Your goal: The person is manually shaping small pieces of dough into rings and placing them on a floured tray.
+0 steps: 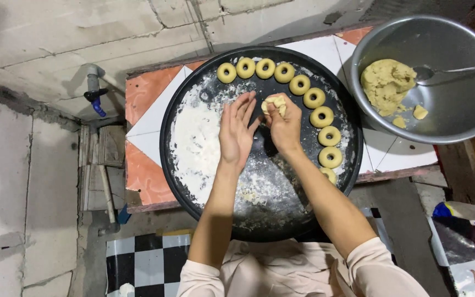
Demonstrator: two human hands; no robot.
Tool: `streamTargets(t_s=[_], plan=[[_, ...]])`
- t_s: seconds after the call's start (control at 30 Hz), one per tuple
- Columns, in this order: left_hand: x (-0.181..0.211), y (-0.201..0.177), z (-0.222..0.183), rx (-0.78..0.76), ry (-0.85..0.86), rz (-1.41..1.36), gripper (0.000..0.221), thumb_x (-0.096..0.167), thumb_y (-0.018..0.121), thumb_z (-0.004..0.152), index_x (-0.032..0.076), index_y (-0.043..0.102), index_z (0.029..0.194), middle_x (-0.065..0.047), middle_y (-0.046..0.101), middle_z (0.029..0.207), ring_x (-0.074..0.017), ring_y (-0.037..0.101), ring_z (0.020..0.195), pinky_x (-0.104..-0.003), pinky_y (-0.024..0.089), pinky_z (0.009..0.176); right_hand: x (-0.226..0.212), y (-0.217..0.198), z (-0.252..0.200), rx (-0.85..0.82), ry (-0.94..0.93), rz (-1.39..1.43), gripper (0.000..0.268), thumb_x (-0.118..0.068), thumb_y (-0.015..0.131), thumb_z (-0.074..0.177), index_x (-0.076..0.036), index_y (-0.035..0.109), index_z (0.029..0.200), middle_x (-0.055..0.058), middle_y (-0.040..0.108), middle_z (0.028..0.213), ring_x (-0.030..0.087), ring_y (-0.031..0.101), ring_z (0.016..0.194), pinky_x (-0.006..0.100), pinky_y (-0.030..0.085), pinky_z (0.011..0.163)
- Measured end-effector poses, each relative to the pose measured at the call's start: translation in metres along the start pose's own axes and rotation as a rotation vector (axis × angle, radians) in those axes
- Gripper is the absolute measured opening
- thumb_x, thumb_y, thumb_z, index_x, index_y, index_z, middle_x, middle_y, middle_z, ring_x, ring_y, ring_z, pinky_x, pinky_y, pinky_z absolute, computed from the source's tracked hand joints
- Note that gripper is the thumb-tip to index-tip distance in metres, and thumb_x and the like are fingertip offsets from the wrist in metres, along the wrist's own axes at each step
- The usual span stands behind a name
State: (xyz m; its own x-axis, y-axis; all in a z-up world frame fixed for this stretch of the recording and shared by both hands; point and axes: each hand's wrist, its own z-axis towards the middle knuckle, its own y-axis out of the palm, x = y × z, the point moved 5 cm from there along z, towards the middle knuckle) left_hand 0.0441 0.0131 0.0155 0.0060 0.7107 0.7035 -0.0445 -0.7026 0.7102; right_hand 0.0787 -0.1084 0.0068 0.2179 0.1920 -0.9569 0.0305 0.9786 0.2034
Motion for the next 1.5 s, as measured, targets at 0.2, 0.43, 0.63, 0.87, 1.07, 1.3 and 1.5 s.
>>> streamTargets(t_s=[0.2, 0.43, 0.63, 0.87, 1.07, 1.3, 1.5], plan=[[-0.003, 0.005, 0.003, -0.039, -0.044, -0.120, 0.061, 0.054, 0.043, 0.106, 0.010, 0.048, 0.147, -0.014, 0.038, 0.161, -0.0296, 0.027, 0.153, -0.051, 0.027, 0.121, 0.015, 0.009, -0.002, -0.076, 0.287, 0.514, 0.014, -0.016, 0.053, 0.107, -0.005, 0.050, 0.098, 0.007, 0.043, 0.053, 0.010, 0.036, 0.032, 0.024, 0.029, 0.031], [0.000, 0.013, 0.003, -0.048, -0.051, -0.151, 0.050, 0.043, 0.042, 0.109, 0.009, 0.052, 0.144, -0.014, 0.042, 0.159, -0.0299, 0.034, 0.150, -0.042, 0.030, 0.121, 0.014, 0.012, -0.006, -0.147, 0.210, 0.398, 0.028, -0.003, 0.060, 0.093, -0.006, 0.049, 0.068, 0.004, 0.029, 0.039, 0.009, 0.025, 0.029, 0.024, 0.019, 0.030], [0.011, 0.009, -0.001, -0.023, -0.060, -0.160, 0.047, 0.037, 0.043, 0.110, 0.010, 0.045, 0.149, -0.014, 0.030, 0.166, -0.0337, 0.026, 0.154, -0.032, 0.040, 0.108, -0.011, 0.021, -0.004, -0.166, 0.286, 0.466, 0.052, 0.000, 0.041, 0.096, -0.001, 0.036, 0.147, 0.032, 0.067, 0.088, 0.031, 0.070, 0.062, 0.031, 0.054, 0.051], [-0.007, -0.012, -0.003, 0.075, -0.148, -0.313, 0.043, 0.029, 0.049, 0.106, 0.007, 0.050, 0.143, -0.015, 0.042, 0.159, -0.0350, 0.037, 0.148, -0.042, 0.040, 0.115, 0.010, -0.003, -0.005, -0.016, 0.290, 0.616, 0.035, 0.006, 0.049, 0.085, 0.006, 0.056, 0.119, 0.016, 0.052, 0.087, 0.021, 0.056, 0.061, 0.028, 0.042, 0.035], [-0.008, -0.008, -0.005, 0.043, -0.170, -0.291, 0.040, 0.023, 0.049, 0.107, 0.002, 0.052, 0.141, -0.023, 0.045, 0.154, -0.0401, 0.039, 0.146, -0.047, 0.038, 0.117, 0.017, 0.000, -0.010, 0.129, 0.289, 0.447, 0.059, -0.042, 0.043, 0.107, -0.013, 0.035, 0.056, -0.001, 0.023, 0.047, 0.008, 0.024, 0.030, 0.022, 0.015, 0.026], [0.000, -0.006, -0.007, 0.121, -0.112, -0.100, 0.041, 0.025, 0.045, 0.107, 0.000, 0.050, 0.140, -0.023, 0.049, 0.151, -0.0362, 0.042, 0.145, -0.044, 0.035, 0.119, 0.005, 0.014, -0.011, -0.021, 0.393, 0.390, 0.014, -0.017, 0.043, 0.110, -0.012, 0.046, 0.123, 0.002, 0.032, 0.046, 0.011, 0.030, 0.026, 0.024, 0.022, 0.023], [-0.007, 0.000, -0.015, 0.208, -0.025, 0.295, 0.049, 0.028, 0.052, 0.105, 0.005, 0.042, 0.146, -0.020, 0.032, 0.159, -0.0333, 0.026, 0.151, -0.052, 0.023, 0.122, -0.004, 0.006, -0.014, 0.171, 0.149, 0.127, 0.060, 0.023, 0.033, 0.069, -0.006, 0.048, 0.120, 0.018, 0.059, 0.121, 0.030, 0.066, 0.113, 0.044, 0.063, 0.094]])
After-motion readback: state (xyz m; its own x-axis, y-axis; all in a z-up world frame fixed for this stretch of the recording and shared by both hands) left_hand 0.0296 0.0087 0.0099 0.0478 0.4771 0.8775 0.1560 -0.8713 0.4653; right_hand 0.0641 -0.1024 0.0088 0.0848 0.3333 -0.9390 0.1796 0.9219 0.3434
